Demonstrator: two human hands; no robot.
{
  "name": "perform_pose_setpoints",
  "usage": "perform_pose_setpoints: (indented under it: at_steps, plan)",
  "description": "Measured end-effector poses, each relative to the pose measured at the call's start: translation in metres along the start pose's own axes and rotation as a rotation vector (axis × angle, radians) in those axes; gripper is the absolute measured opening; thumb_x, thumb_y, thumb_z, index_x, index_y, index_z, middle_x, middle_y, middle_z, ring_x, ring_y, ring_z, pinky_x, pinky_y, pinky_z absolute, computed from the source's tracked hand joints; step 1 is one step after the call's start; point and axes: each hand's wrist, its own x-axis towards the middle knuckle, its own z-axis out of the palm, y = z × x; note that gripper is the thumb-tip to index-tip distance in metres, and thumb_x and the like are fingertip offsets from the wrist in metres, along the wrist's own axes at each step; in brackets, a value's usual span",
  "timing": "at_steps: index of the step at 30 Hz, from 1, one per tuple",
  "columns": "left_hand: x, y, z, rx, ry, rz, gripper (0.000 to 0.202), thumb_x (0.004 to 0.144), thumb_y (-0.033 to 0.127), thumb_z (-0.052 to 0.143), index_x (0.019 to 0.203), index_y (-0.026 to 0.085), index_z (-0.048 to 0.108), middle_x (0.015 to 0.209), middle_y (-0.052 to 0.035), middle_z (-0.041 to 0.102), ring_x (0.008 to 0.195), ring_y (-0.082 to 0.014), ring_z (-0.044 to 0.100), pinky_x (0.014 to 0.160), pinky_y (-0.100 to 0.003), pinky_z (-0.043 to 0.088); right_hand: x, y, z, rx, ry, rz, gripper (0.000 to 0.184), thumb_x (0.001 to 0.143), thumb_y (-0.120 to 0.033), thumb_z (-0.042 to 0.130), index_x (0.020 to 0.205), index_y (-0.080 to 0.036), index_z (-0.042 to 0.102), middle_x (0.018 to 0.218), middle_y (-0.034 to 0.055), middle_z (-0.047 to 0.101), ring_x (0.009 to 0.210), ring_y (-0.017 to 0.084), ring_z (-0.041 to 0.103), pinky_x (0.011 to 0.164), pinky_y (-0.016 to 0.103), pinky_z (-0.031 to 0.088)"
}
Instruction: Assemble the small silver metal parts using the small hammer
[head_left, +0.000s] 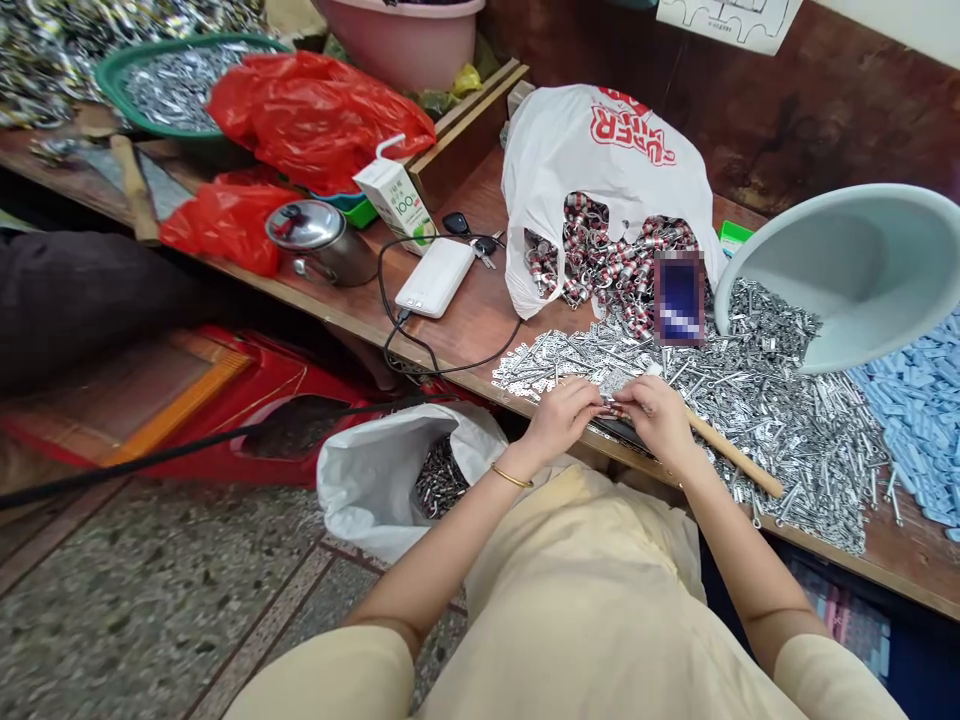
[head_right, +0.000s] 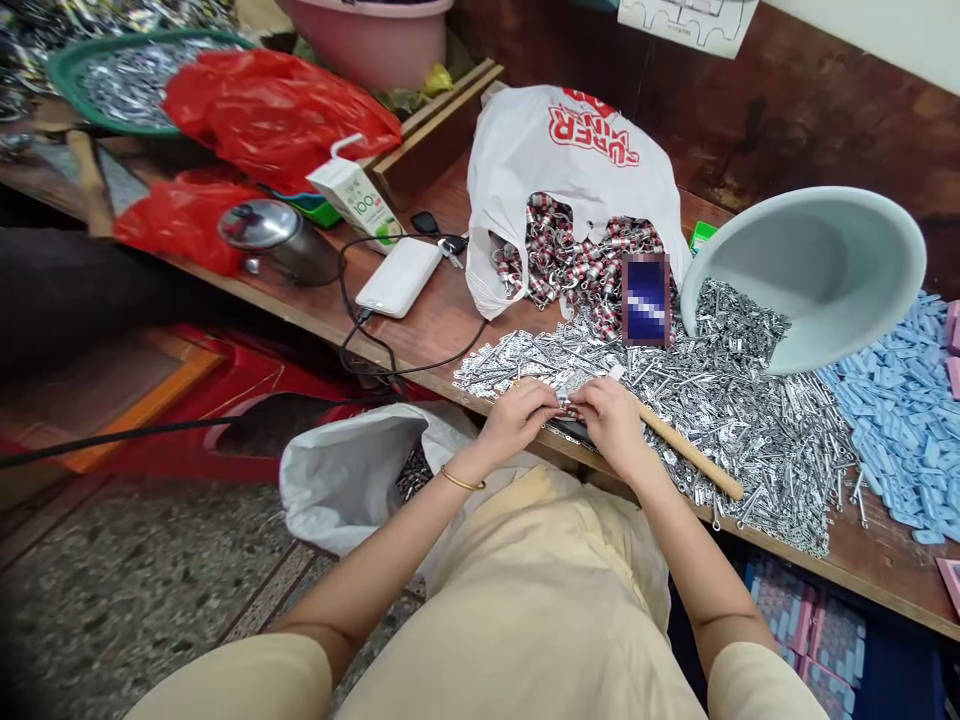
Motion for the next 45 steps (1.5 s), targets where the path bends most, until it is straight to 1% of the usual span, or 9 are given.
perform_pose_setpoints:
  at_steps: [4, 14, 18, 21, 24, 34, 37, 41, 45]
  plan:
    - [0.001, 0.001, -0.001, 0.086, -0.049, 0.036, 0.027, 0.104, 0.025, 0.045, 0.085, 0.02, 0.064, 0.087, -0.0063, 0.066, 0.088, -0.0202, 0.058, 0.083, -0.035, 0.048, -0.001, -0.002, -0.003, 0.048, -0.029, 0.02, 0.02, 0.089, -0.013, 0.06, 0.083, -0.024, 0.075, 0.087, 0.005, 0.074, 0.084, 0.022, 0.065, 0.08, 0.038, 0.051]
    - [-0.001, 0.0, 0.001, 0.023, 0.022, 0.082, 0.02, 0.102, 0.025, 0.053, 0.098, 0.019, 0.072, 0.088, -0.0064, 0.07, 0.087, -0.0188, 0.062, 0.082, -0.034, 0.05, -0.002, 0.001, -0.005, 0.051, -0.063, 0.01, 0.017, 0.088, -0.013, 0.062, 0.082, -0.024, 0.074, 0.086, 0.0058, 0.07, 0.087, 0.024, 0.062, 0.081, 0.04, 0.051]
    - [-0.003, 0.006, 0.003, -0.109, 0.133, 0.04, 0.02, 0.099, 0.024, 0.058, 0.098, 0.022, 0.078, 0.085, -0.0056, 0.072, 0.082, -0.017, 0.064, 0.077, -0.032, 0.052, -0.01, -0.006, -0.006, 0.138, 0.018, 0.064, 0.01, 0.089, -0.023, 0.067, 0.099, -0.024, 0.071, 0.116, 0.0102, 0.068, 0.11, 0.027, 0.061, 0.093, 0.044, 0.052]
    - [-0.006, 0.018, 0.003, -0.198, 0.202, -0.033, 0.018, 0.096, 0.023, 0.062, 0.099, 0.022, 0.08, 0.086, -0.0058, 0.074, 0.079, -0.0158, 0.066, 0.073, -0.03, 0.053, -0.02, -0.015, -0.005, 0.296, 0.074, 0.18, 0.017, 0.092, -0.03, 0.066, 0.108, -0.024, 0.066, 0.122, 0.0103, 0.066, 0.109, 0.025, 0.064, 0.084, 0.039, 0.057]
    - [-0.007, 0.03, -0.002, -0.167, 0.172, -0.027, 0.02, 0.096, 0.023, 0.061, 0.099, 0.022, 0.081, 0.084, -0.006, 0.075, 0.078, -0.016, 0.067, 0.073, -0.031, 0.054, -0.027, -0.023, -0.005, 0.344, 0.125, 0.204, 0.008, 0.095, -0.03, 0.063, 0.099, -0.025, 0.068, 0.101, 0.0062, 0.071, 0.094, 0.022, 0.067, 0.074, 0.034, 0.058]
    - [-0.007, 0.044, -0.048, -0.131, -0.108, 0.166, 0.025, 0.099, 0.026, 0.056, 0.103, 0.026, 0.08, 0.084, -0.006, 0.074, 0.08, -0.0172, 0.066, 0.077, -0.032, 0.053, -0.03, -0.049, -0.034, 0.336, 0.049, 0.047, 0.013, 0.095, -0.03, 0.065, 0.101, -0.029, 0.077, 0.1, 0.0058, 0.074, 0.094, 0.021, 0.07, 0.08, 0.037, 0.06]
    - [-0.008, 0.054, -0.031, -0.266, 0.059, 0.048, 0.018, 0.097, 0.029, 0.062, 0.099, 0.026, 0.079, 0.089, -0.0059, 0.073, 0.087, -0.018, 0.066, 0.081, -0.033, 0.054, -0.038, -0.055, -0.023, 0.36, 0.195, 0.078, 0.012, 0.094, -0.029, 0.067, 0.099, -0.029, 0.077, 0.098, 0.0054, 0.074, 0.092, 0.021, 0.07, 0.081, 0.038, 0.059]
    - [-0.012, 0.073, 0.013, -0.573, 0.331, -0.248, 0.019, 0.098, 0.037, 0.061, 0.093, 0.02, 0.07, 0.097, -0.0077, 0.07, 0.094, -0.0191, 0.067, 0.083, -0.033, 0.057, -0.047, -0.054, 0.009, 0.402, 0.416, 0.259, 0.015, 0.095, -0.04, 0.064, 0.093, -0.028, 0.074, 0.096, 0.0068, 0.072, 0.096, 0.025, 0.069, 0.081, 0.042, 0.06]
    - [-0.015, 0.069, 0.028, -0.58, 0.297, -0.386, 0.024, 0.094, 0.042, 0.063, 0.089, 0.019, 0.066, 0.088, -0.0053, 0.069, 0.083, -0.0173, 0.065, 0.077, -0.03, 0.055, -0.051, -0.028, 0.002, 0.344, 0.28, 0.367, 0.025, 0.095, -0.049, 0.059, 0.089, -0.028, 0.071, 0.094, 0.0045, 0.072, 0.088, 0.023, 0.069, 0.077, 0.04, 0.061]
